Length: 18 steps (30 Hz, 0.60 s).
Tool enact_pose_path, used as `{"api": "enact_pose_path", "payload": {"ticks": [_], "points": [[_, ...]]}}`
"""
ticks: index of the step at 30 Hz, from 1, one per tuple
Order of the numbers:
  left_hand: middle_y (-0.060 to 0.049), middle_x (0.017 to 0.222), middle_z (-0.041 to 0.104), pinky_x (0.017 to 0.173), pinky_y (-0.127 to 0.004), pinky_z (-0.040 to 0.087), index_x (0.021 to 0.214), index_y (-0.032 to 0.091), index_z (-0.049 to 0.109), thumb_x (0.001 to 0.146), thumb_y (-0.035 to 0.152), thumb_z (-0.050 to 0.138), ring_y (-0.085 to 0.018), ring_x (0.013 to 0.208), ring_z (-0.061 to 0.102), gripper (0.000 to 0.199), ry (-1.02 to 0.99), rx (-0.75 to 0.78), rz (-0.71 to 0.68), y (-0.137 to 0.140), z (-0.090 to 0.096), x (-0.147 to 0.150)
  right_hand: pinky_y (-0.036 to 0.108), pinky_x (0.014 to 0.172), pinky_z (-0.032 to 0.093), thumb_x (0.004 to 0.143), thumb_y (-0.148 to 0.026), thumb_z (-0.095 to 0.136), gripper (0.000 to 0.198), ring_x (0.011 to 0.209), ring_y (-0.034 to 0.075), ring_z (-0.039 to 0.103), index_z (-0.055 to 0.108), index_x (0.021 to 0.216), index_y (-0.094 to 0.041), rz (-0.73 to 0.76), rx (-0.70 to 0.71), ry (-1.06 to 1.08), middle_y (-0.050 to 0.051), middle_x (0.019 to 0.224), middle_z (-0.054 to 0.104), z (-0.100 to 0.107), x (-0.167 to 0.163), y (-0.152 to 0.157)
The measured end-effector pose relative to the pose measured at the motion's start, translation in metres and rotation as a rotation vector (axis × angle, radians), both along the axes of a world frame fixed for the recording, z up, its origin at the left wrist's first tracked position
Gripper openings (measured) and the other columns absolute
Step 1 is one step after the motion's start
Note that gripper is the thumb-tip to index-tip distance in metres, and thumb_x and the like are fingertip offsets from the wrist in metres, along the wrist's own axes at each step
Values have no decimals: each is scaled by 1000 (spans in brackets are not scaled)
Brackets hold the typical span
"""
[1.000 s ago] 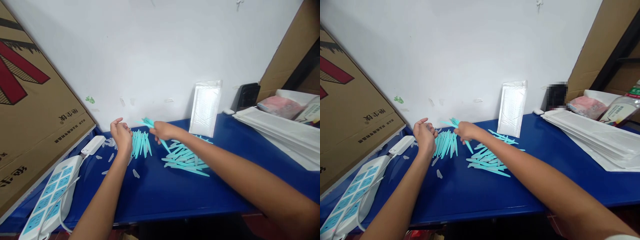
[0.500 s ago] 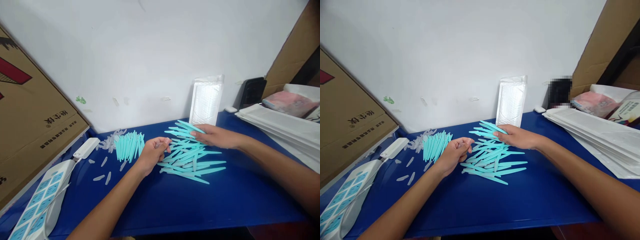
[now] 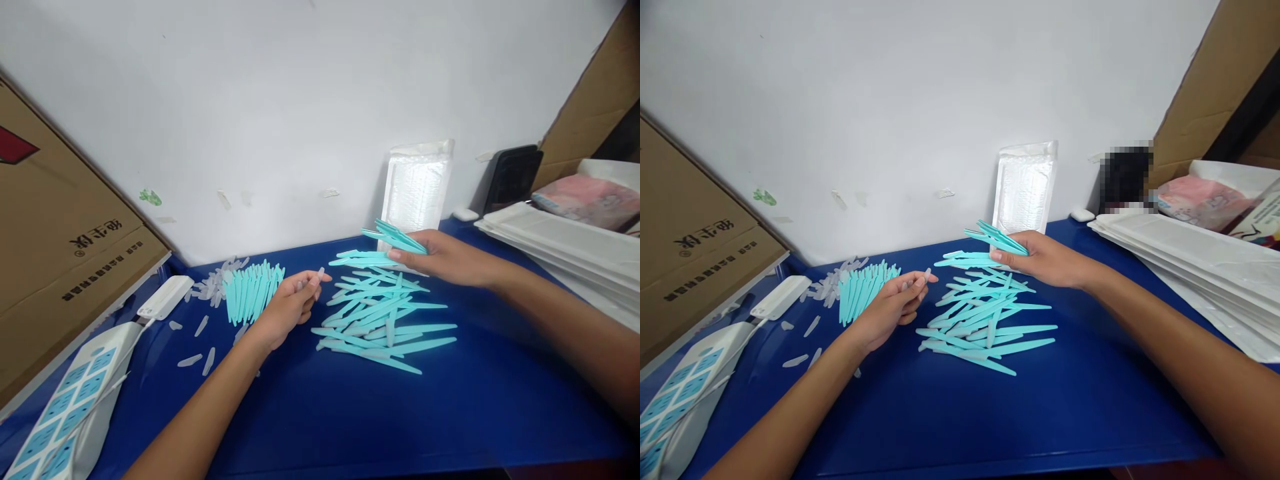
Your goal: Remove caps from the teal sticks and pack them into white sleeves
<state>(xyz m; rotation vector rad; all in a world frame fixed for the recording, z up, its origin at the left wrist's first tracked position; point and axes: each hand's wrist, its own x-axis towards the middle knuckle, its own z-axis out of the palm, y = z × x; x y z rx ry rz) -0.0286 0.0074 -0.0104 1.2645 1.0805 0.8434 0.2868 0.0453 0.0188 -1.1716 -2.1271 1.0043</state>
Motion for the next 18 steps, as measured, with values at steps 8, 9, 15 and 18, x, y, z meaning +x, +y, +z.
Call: {"api": "enact_pose_path", "payload": {"ticks": [8,9,15,18], "points": [[-11,115,74,43,-23,13,100,24,55,96,48,65,-5,47,18,26,-69,-13,16,-3,0,2,32,65,44,91,-72,59,52,73,21,58,69,92,-22,3,-11,-25,5,82,66,2,-1,-3],[-13,122,74,43,-23,14,98,23,55,95,47,66,-4,47,18,27,-90,-15,30,-3,0,2,32,65,44,91,-72,59,52,73,21,59,69,92,-22,8,-16,-24,5,82,66,2,-2,-4],[-7,105,73,42,-21,12,96,19,64,89,53,74,-1,46,16,36,-138,37,151,0,-1,3,33,71,45,93,-70,58,49,79,22,59,67,93,-22,67,-8,17,4,87,66,-4,-6,-3],[0,82,62,42,-22,13,103,18,72,86,55,76,-2,46,16,41,-114,71,213,2,-4,4,32,72,44,92,-72,59,51,78,21,56,66,90,-22,62,11,23,3,84,62,-6,-7,-2]]}}
